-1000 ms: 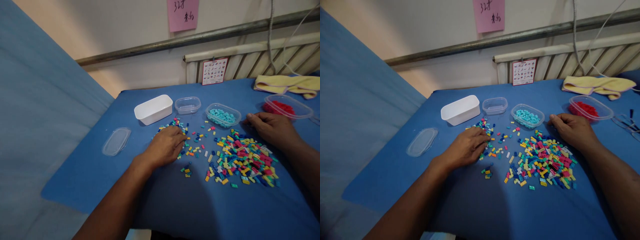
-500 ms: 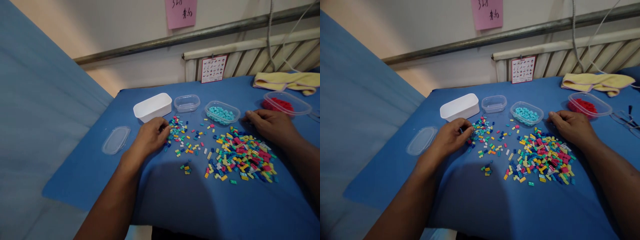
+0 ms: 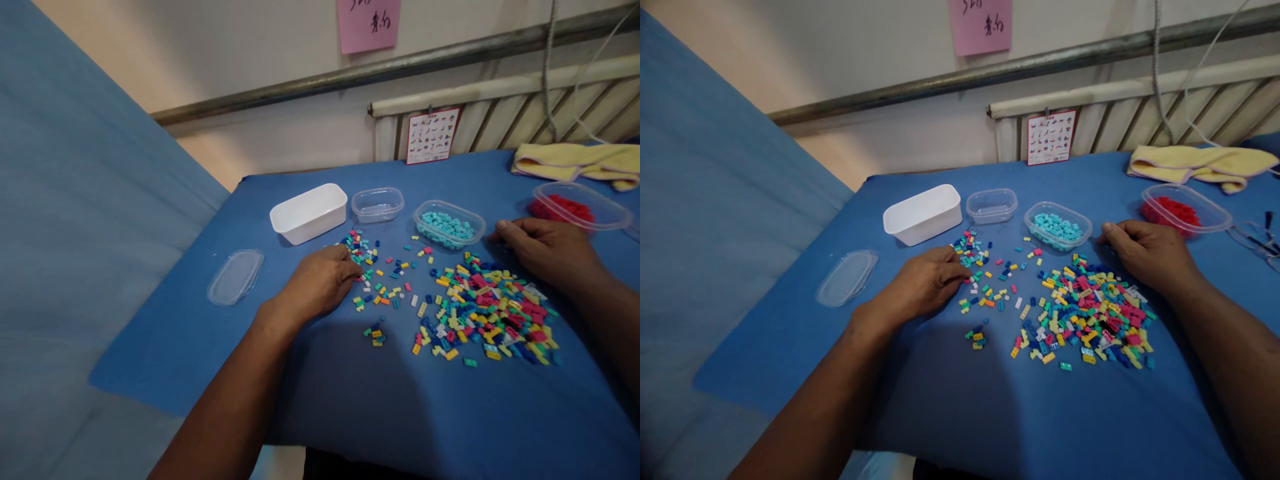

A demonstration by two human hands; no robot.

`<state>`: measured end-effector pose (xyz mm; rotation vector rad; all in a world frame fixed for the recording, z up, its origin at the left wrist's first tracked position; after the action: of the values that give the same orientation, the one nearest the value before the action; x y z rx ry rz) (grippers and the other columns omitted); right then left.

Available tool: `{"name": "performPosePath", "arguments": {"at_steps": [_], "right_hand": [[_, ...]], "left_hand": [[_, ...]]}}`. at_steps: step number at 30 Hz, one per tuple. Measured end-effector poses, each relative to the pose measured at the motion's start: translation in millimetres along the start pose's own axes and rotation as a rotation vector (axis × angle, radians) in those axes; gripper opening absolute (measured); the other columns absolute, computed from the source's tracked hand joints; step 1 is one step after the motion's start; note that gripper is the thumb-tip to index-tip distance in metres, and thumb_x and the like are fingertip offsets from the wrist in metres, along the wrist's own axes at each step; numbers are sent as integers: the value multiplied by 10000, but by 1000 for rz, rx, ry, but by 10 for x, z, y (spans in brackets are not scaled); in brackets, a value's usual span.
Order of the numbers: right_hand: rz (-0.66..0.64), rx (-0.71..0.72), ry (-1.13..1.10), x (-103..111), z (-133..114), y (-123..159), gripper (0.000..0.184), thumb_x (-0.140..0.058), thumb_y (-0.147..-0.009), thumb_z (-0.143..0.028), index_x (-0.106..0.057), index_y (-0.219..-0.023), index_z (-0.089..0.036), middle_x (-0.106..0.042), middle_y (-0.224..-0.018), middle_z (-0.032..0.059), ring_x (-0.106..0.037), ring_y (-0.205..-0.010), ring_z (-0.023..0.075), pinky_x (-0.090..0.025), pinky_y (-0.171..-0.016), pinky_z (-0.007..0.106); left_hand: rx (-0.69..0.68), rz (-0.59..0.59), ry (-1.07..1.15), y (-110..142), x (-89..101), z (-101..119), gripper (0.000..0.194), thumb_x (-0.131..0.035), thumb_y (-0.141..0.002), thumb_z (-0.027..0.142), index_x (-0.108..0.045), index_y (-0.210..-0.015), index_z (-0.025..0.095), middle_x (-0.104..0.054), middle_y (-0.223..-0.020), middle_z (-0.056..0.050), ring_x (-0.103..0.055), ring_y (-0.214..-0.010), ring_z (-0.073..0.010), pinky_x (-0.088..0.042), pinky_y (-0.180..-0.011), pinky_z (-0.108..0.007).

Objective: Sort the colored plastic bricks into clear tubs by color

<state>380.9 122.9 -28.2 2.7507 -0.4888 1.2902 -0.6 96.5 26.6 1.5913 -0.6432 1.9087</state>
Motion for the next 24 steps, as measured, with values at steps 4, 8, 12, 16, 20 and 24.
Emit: {"name": "performPosePath", "arguments": {"at_steps": [4,8,12,16,20,24], "right_hand": [[13,16,-18,10,-22,6,645,-599,-847,-747,-875,-931,-170,-712,-642,71,-596,-605,235,-420,-586,369],[17,44,-20,11,-44,11,641,-601,-875,-759,-868,-921,-177,-709,-645,64,-589,-604,224,-414,-584,359],[-1,30,-30,-7,-30,3,663,-597,-868,-778,-864,-934,-175,-681,-631,61,-557,-590,208,-413,-597,354],[5,40,-38,-5,-35,-14,606,-610,-868,-731,-857,-910,-180,-752,-733,87,-606,-650,224,-437,-638,359],[-8,28,-39,-26,-11,-26,533,-614,-888,-661,-855,-931,-187,-787,-801,87,-643,-702,235,-444,-666,360],[-2,46,-24,-16,-40,-23,522,-610,-905,-643,-850,-932,-180,-767,-760,75,-628,-686,224,-427,-655,350]], "left_hand": [[29,-30,-28,4,-24,-6,195,-560,-1053,229,-752,-1083,212,-711,-1081,-85,-672,-977,-235,-516,-811,-351],[39,-52,11,24,-40,-31,156,-568,-1028,200,-719,-1067,199,-734,-1080,-83,-682,-1003,-245,-536,-867,-370],[113,-1,77,20,63,-151,137,-596,-962,157,-714,-1012,205,-739,-1014,-67,-676,-894,-219,-527,-802,-353],[295,92,106,-33,175,-391,111,-624,-911,141,-700,-960,206,-737,-932,-52,-667,-807,-207,-524,-746,-347],[196,117,134,-144,137,-363,227,-586,-975,143,-761,-1099,219,-764,-1107,-79,-718,-1019,-229,-575,-931,-390],[148,106,130,-145,71,-388,240,-573,-1048,217,-797,-1131,238,-782,-1131,-86,-732,-1065,-241,-587,-977,-417]]}}
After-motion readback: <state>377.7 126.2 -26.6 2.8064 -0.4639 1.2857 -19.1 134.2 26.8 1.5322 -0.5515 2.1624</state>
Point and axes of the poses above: each hand's wrist, its own y-axis away from the middle knuckle, its own x-axis out of the back of the hand, z = x × y, the point moved 10 cm from there along -y, towards the middle knuckle
